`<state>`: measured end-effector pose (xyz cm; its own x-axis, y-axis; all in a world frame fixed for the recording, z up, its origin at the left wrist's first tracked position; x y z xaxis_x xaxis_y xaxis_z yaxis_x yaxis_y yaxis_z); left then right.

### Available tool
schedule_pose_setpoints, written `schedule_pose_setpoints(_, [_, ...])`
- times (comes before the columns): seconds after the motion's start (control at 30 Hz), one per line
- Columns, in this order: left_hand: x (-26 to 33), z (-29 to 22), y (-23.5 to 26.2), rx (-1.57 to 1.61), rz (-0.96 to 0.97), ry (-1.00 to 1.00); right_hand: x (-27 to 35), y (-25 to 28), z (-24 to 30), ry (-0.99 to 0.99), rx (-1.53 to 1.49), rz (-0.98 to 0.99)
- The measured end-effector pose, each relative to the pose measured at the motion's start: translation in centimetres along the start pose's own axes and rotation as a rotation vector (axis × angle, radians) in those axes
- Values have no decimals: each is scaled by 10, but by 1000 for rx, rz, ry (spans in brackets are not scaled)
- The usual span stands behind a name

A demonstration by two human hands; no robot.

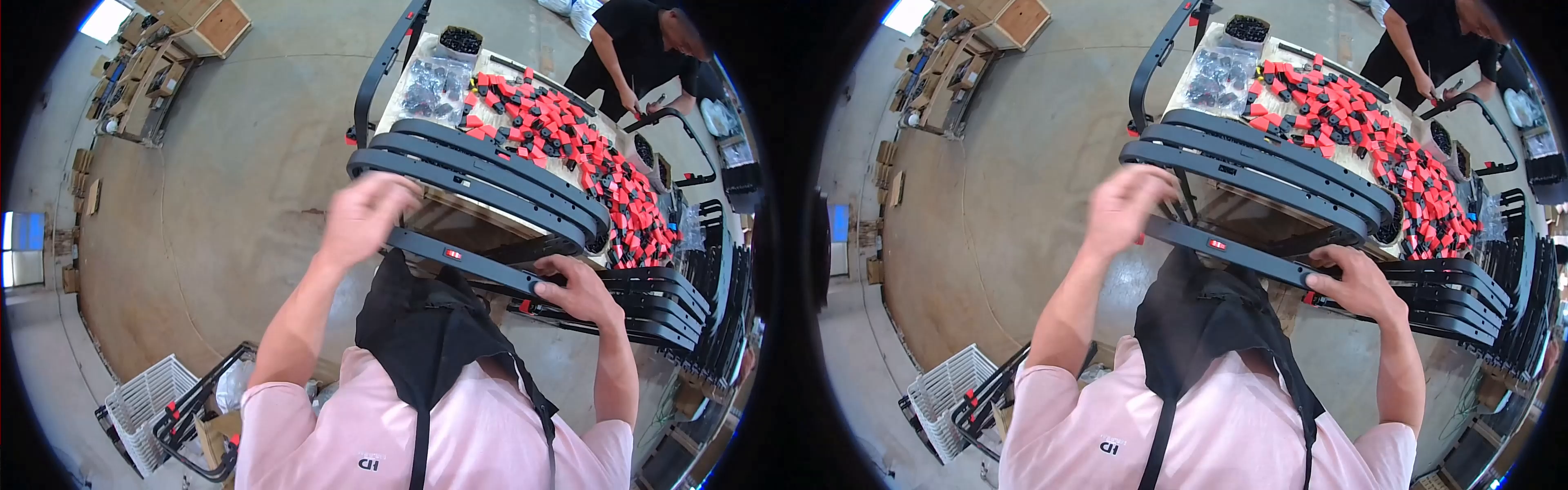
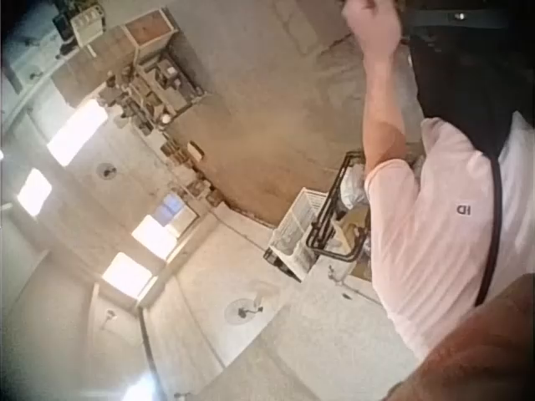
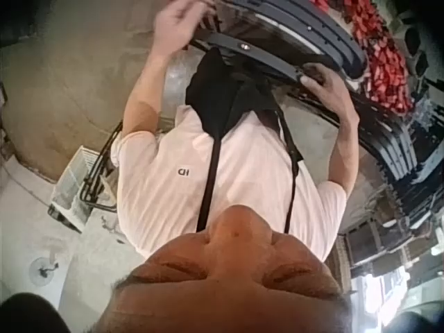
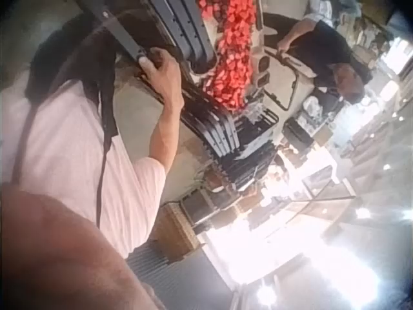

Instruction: Assembling metal furniture frames by attaching plastic caps and components using a power drill and hands.

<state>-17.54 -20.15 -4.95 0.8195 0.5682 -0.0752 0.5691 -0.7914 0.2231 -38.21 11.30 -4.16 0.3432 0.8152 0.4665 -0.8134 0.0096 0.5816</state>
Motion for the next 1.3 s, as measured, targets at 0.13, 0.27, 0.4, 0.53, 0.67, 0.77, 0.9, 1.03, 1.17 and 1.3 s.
schedule_pose_setpoints(0.13, [80, 46, 101, 136, -909, 106, 23, -7, -26, -40, -100, 8])
schedule_pose_setpoints(0.27, [182, 166, 102, 214, -919, 550, 16, -14, -40, -38, -177, 29])
schedule_pose_setpoints(0.4, [194, 147, -11, 345, -393, 690, 10, -15, -60, -62, -206, 104])
schedule_pose_setpoints(0.53, [156, 69, -67, 734, -22, 406, 24, -32, -73, -156, -407, 59])
schedule_pose_setpoints(0.67, [144, 31, -64, 1005, 82, 258, 58, -69, -44, -207, -571, 70])
schedule_pose_setpoints(0.77, [164, 44, -22, 961, -16, 284, 55, -100, 15, -205, -455, 110])
schedule_pose_setpoints(0.9, [171, 34, 83, 891, -58, 124, 43, -133, 121, -54, -302, 64])
schedule_pose_setpoints(1.03, [131, 27, 158, 800, -25, 100, 19, -162, 184, -12, -369, -95])
schedule_pose_setpoints(1.17, [58, 35, 202, 678, -66, 133, -19, -195, 218, -19, -428, -263])
schedule_pose_setpoints(1.3, [-3, 39, 228, 685, -191, 130, -65, -235, 265, 2, -795, -258])
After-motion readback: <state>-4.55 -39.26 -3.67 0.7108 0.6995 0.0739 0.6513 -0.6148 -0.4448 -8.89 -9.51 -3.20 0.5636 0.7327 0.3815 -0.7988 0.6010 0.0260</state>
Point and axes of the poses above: each hand's wrist, its own x-axis away from the middle knuckle, its own y-axis out of the back of the hand, z = x × y, the point moved 6 cm from there along -x, towards the middle knuckle, and after that the axes turned 2 degrees about -x, right-handed, at the moved point
